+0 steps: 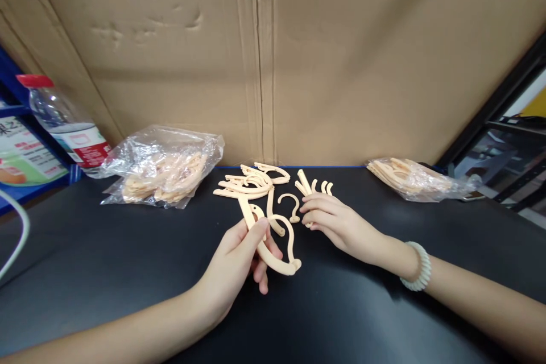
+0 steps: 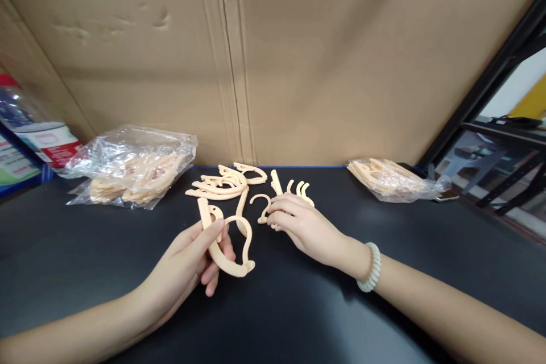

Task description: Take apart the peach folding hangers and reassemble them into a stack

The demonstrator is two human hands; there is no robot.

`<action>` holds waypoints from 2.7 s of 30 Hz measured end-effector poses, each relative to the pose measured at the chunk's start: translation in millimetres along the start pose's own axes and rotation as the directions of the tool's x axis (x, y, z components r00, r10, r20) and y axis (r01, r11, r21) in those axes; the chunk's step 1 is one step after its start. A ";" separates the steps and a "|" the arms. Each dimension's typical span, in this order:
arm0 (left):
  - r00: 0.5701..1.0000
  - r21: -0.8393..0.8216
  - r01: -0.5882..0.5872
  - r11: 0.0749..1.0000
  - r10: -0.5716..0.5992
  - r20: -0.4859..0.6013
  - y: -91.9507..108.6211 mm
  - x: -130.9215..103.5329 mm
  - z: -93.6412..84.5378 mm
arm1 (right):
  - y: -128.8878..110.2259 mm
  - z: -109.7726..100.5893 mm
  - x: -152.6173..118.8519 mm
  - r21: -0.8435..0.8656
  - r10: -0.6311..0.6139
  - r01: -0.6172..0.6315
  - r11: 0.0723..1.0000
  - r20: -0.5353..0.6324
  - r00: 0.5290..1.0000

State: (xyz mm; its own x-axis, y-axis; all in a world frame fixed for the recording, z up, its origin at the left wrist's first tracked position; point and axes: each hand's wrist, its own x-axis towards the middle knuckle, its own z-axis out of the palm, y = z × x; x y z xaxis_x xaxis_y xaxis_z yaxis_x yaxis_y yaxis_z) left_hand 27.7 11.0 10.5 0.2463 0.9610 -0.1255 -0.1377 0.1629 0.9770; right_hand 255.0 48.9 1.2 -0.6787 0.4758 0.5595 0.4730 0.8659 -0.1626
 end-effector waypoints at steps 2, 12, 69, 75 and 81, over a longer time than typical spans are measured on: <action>1.000 -0.007 0.002 1.000 -0.002 0.010 0.0 -0.1 -0.6 | 1.2 2.3 -1.4 0.051 0.038 -0.037 0.998 -0.020 0.999; 0.999 -0.002 -0.019 1.000 0.019 0.047 -2.6 2.6 -3.2 | 9.3 6.6 -6.6 0.008 0.080 -0.080 0.997 0.010 0.997; 0.945 0.499 -0.321 0.805 0.236 0.227 1.2 8.3 -7.2 | -34.5 -9.4 -4.4 0.926 0.422 -0.329 0.183 0.228 0.877; 0.950 0.527 -0.310 0.792 0.274 0.147 3.7 8.5 -5.3 | -29.1 -12.8 -4.1 0.932 0.573 -0.310 0.185 0.154 0.805; 0.926 0.614 -0.369 0.698 0.333 0.179 -2.2 9.8 -9.4 | -36.6 -2.3 -1.4 0.905 0.739 -0.419 0.072 0.233 0.632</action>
State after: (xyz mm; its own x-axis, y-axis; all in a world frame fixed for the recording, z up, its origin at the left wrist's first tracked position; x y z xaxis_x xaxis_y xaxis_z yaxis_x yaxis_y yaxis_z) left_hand 21.4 22.2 5.4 0.3537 0.9041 0.2398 0.4015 -0.3783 0.8341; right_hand 239.9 16.2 8.3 -0.2105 0.9766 0.0438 -0.1902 0.0031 -0.9817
